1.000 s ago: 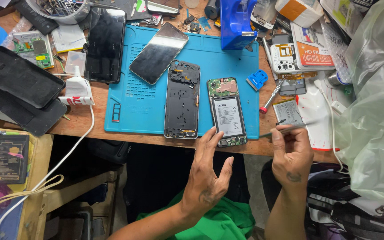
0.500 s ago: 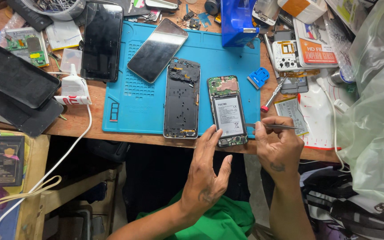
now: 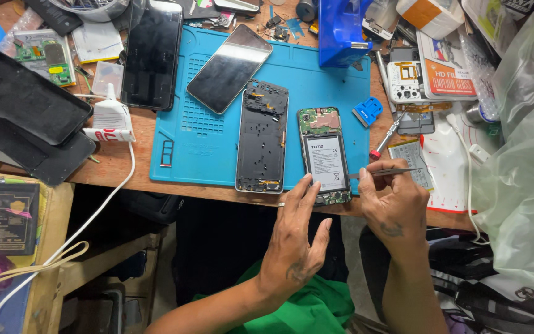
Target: The person uses a screwdriver to remove screws from a disassembled smartphone and manipulates internal components. They handle the phone body, battery, and circuit board while working at a cluttered repair bench.
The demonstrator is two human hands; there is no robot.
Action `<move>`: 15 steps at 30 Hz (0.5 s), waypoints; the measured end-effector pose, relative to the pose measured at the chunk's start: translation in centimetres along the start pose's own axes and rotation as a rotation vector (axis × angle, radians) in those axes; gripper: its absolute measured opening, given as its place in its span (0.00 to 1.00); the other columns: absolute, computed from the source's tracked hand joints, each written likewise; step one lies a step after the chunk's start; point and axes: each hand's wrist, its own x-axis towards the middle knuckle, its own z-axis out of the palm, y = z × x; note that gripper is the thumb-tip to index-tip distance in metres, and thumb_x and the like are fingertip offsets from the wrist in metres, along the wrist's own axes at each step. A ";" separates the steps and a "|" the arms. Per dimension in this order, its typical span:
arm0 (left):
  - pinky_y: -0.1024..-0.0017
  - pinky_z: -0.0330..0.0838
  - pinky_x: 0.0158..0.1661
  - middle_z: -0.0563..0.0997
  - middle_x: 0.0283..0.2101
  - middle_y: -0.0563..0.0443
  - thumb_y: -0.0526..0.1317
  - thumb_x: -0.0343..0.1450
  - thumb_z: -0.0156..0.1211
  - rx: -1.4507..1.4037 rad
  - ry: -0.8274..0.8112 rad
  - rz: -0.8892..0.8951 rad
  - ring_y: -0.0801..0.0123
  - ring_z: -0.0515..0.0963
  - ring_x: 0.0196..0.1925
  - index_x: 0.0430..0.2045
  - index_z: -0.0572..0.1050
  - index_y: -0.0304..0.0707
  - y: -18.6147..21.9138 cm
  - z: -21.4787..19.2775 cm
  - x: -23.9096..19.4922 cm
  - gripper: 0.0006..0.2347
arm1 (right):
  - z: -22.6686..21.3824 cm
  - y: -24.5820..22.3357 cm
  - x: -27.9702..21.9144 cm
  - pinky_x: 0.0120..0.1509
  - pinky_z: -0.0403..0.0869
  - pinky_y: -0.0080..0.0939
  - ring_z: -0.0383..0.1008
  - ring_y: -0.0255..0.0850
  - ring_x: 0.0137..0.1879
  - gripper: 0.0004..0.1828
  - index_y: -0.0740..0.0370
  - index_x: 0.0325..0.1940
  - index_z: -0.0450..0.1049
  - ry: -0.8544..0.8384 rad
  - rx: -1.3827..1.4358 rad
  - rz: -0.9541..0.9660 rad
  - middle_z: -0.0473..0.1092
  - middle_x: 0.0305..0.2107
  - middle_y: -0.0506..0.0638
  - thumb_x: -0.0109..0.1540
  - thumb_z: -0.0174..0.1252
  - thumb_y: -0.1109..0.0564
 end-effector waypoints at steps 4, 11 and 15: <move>0.52 0.57 0.69 0.62 0.69 0.27 0.34 0.71 0.60 -0.012 -0.021 -0.011 0.38 0.61 0.72 0.64 0.62 0.19 -0.2 0.0 0.0 0.26 | -0.2 -0.8 0.4 0.40 0.77 0.39 0.82 0.39 0.35 0.08 0.67 0.43 0.73 -0.045 -0.035 0.004 0.78 0.29 0.54 0.64 0.64 0.61; 0.52 0.58 0.69 0.62 0.69 0.26 0.33 0.71 0.60 -0.034 -0.024 0.009 0.37 0.60 0.73 0.64 0.62 0.19 -0.2 -0.2 -0.2 0.26 | 0.1 -1.4 0.7 0.40 0.77 0.42 0.83 0.42 0.35 0.08 0.67 0.45 0.73 -0.087 -0.052 0.034 0.78 0.29 0.56 0.65 0.61 0.60; 0.52 0.58 0.69 0.61 0.70 0.26 0.33 0.71 0.60 -0.041 -0.035 0.013 0.38 0.60 0.74 0.64 0.62 0.18 -0.3 -0.2 -0.2 0.26 | -0.7 -1.3 0.8 0.43 0.76 0.40 0.81 0.40 0.37 0.08 0.66 0.45 0.76 -0.048 -0.045 -0.001 0.79 0.31 0.55 0.65 0.63 0.59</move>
